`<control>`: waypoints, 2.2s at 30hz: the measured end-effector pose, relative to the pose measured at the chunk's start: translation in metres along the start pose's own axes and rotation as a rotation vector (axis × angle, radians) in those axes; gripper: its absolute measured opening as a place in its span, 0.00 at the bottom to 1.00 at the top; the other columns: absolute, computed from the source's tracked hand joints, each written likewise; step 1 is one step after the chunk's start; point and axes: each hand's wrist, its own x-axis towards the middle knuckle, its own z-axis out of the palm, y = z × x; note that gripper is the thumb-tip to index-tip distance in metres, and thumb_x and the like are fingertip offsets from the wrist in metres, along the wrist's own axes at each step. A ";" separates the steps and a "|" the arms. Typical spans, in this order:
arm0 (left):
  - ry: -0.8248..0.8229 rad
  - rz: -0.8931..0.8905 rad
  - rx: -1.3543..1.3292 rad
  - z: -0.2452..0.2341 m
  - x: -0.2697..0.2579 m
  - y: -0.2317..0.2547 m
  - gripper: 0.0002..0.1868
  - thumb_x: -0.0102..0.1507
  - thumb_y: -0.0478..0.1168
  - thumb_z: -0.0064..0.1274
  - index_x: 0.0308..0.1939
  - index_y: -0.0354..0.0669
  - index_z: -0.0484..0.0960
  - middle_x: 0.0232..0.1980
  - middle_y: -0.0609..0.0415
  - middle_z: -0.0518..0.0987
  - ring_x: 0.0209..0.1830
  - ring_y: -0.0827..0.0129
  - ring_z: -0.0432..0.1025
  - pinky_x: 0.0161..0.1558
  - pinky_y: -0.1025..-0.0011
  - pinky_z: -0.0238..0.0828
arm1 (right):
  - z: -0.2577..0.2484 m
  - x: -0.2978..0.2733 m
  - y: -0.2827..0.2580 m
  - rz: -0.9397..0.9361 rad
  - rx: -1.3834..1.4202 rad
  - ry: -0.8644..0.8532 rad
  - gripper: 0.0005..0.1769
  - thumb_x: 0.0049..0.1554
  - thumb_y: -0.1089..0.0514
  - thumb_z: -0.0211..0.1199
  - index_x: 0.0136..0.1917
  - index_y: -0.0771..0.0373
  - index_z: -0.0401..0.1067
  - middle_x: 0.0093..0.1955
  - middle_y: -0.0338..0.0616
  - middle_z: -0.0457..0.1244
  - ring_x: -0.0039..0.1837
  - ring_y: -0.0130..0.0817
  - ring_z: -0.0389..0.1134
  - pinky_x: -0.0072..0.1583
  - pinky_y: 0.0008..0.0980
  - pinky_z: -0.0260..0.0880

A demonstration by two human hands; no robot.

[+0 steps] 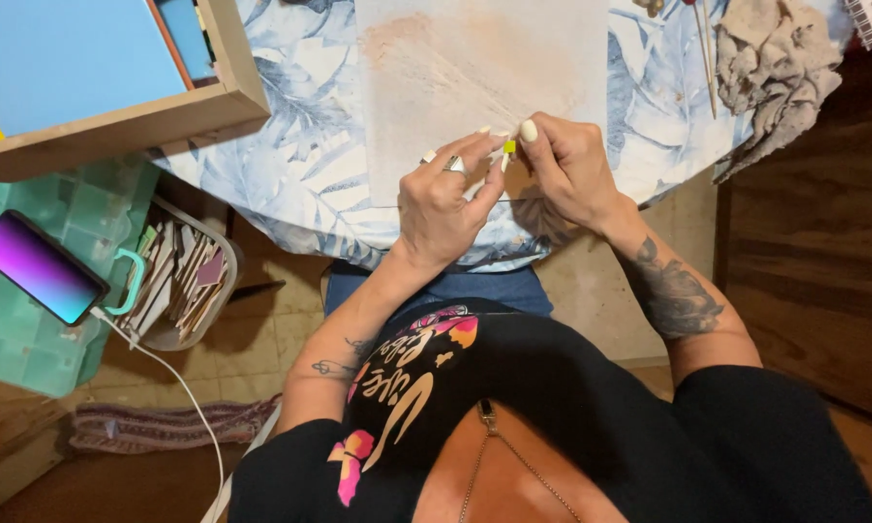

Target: A person is sanding the edges of small white mosaic tiles on a piece of sandpaper and then placing them onto a colorful mosaic box.

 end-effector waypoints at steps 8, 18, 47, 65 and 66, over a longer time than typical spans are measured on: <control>-0.015 0.027 0.087 0.004 -0.008 -0.007 0.09 0.53 0.37 0.52 0.38 0.45 0.76 0.35 0.59 0.77 0.40 0.67 0.72 0.35 0.77 0.70 | -0.004 0.000 0.000 0.006 0.041 -0.087 0.16 0.58 0.58 0.47 0.29 0.63 0.61 0.21 0.42 0.52 0.27 0.30 0.52 0.32 0.26 0.54; -0.541 0.160 0.543 -0.007 -0.020 -0.007 0.28 0.55 0.62 0.41 0.53 0.53 0.69 0.57 0.49 0.64 0.60 0.52 0.55 0.60 0.43 0.27 | -0.034 -0.041 0.015 -0.185 -1.026 -0.175 0.07 0.49 0.57 0.53 0.30 0.57 0.61 0.28 0.41 0.52 0.35 0.37 0.60 0.36 0.29 0.60; -0.574 0.199 0.656 -0.012 -0.016 -0.005 0.35 0.49 0.69 0.44 0.53 0.55 0.69 0.59 0.50 0.63 0.60 0.51 0.54 0.60 0.46 0.35 | 0.001 0.039 0.053 -0.352 -0.950 -0.201 0.10 0.50 0.63 0.49 0.28 0.59 0.54 0.27 0.40 0.49 0.28 0.36 0.48 0.30 0.32 0.45; -0.459 0.143 0.465 -0.002 -0.015 -0.006 0.29 0.51 0.59 0.48 0.48 0.46 0.72 0.50 0.47 0.68 0.54 0.51 0.60 0.60 0.43 0.28 | -0.043 -0.045 0.032 -0.045 -0.705 -0.194 0.10 0.54 0.57 0.47 0.32 0.59 0.61 0.29 0.41 0.53 0.36 0.43 0.60 0.38 0.34 0.59; -0.333 0.138 0.397 0.001 -0.013 -0.008 0.23 0.53 0.53 0.49 0.45 0.42 0.74 0.44 0.47 0.72 0.49 0.52 0.66 0.60 0.43 0.28 | -0.036 -0.041 0.033 0.033 -0.408 -0.082 0.09 0.56 0.60 0.46 0.34 0.61 0.61 0.30 0.43 0.52 0.37 0.47 0.60 0.38 0.35 0.59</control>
